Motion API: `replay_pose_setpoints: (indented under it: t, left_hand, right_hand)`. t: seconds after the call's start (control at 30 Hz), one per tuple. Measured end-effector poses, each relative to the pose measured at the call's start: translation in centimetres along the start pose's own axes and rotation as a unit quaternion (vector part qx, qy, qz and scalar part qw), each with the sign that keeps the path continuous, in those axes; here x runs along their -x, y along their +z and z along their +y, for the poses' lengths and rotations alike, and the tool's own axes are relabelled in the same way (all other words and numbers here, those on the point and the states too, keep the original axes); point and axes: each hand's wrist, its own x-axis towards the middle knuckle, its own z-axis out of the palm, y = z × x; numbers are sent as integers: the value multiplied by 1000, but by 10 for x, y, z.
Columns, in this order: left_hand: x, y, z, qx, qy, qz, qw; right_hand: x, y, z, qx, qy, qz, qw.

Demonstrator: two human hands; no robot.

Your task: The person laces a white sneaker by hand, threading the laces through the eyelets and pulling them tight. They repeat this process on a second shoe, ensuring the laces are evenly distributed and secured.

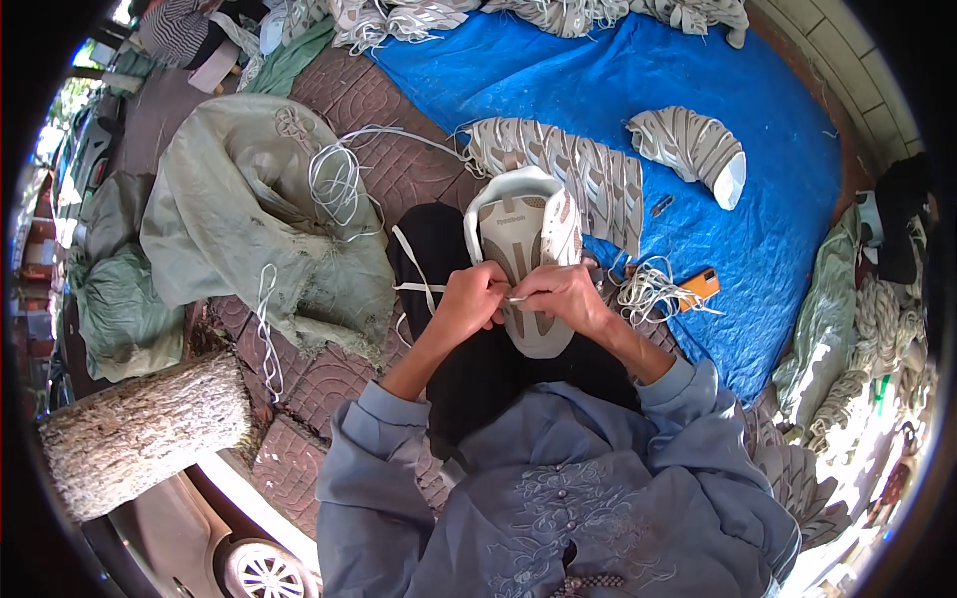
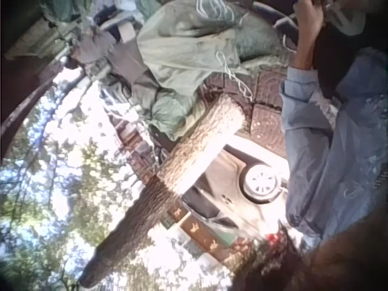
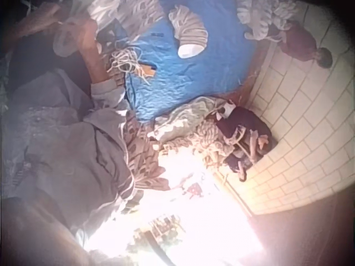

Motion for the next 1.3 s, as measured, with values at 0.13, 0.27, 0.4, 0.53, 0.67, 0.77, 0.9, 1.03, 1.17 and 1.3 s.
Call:
replay_pose_setpoints:
  t: [0.13, 0.27, 0.4, 0.53, 0.67, 0.77, 0.9, 1.03, 1.17, 1.3]
  left_hand:
    - [0, 12, 0, -296, 107, 87, 945]
    - [-1, 20, -5, -520, 248, 124, 808]
    - [-2, 11, -1, -467, 314, 121, 817]
    - [-19, 17, 25, -383, 379, 225, 812]
    - [-20, 13, 47, -308, 341, 191, 868]
    - [-21, 17, 24, -323, 407, 156, 840]
    - [-23, 24, 25, -297, 215, 114, 923]
    - [-22, 35, 30, -334, 158, 128, 920]
    - [-24, 33, 29, -264, 109, 101, 953]
    - [-28, 34, 25, -271, 115, 95, 951]
  right_hand:
    - [4, 6, 0, 58, -10, -13, 998]
    - [8, 16, -6, 127, -40, -16, 991]
    - [9, 12, 0, 58, -61, -7, 996]
    - [13, 17, 6, 14, -97, 10, 995]
    - [24, -18, -13, -374, 300, 44, 876]
    - [37, -27, 10, -124, 191, 78, 971]
    - [35, -25, 29, 36, 81, 90, 992]
    - [25, -22, 34, 144, -16, 61, 988]
    - [25, -20, 29, 120, 42, 77, 989]
    - [27, -21, 28, 163, 20, 79, 983]
